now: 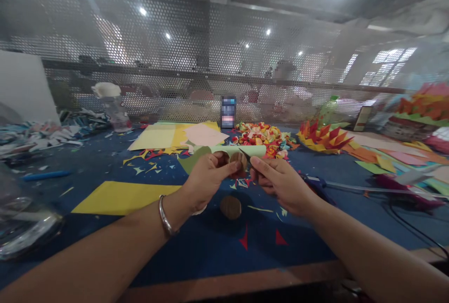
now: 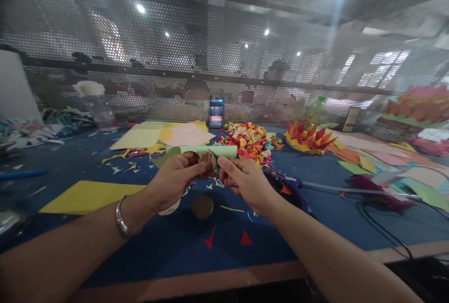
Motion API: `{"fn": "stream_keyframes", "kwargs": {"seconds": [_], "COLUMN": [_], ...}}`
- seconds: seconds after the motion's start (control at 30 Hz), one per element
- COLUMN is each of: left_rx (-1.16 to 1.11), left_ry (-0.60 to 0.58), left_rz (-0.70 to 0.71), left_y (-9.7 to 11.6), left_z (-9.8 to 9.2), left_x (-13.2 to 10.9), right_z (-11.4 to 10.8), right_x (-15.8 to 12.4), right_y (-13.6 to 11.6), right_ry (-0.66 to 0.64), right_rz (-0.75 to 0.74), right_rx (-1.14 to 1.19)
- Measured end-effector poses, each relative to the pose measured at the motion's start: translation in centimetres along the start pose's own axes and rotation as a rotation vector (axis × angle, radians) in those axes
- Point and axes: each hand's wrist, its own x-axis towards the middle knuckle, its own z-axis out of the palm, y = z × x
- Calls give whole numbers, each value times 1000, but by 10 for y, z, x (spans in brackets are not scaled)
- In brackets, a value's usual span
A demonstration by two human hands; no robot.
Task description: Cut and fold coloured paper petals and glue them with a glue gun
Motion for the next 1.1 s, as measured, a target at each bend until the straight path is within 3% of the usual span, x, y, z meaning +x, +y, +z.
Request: {"fn": "stream_keyframes", "kwargs": {"seconds": [0.4,1.1], "left_rx": [16,-73], "left_ry": [20,58], "left_rz": [-27,-62], "left_y": [12,10], "left_z": [-4,-5], "left_x": [-1,2], "right_z": [-1,1], "right_x": [2,1], "right_y": [3,0], "right_ry": [10,21], "right_rz": [-22,-40], "right_rx": [-51,-64]}}
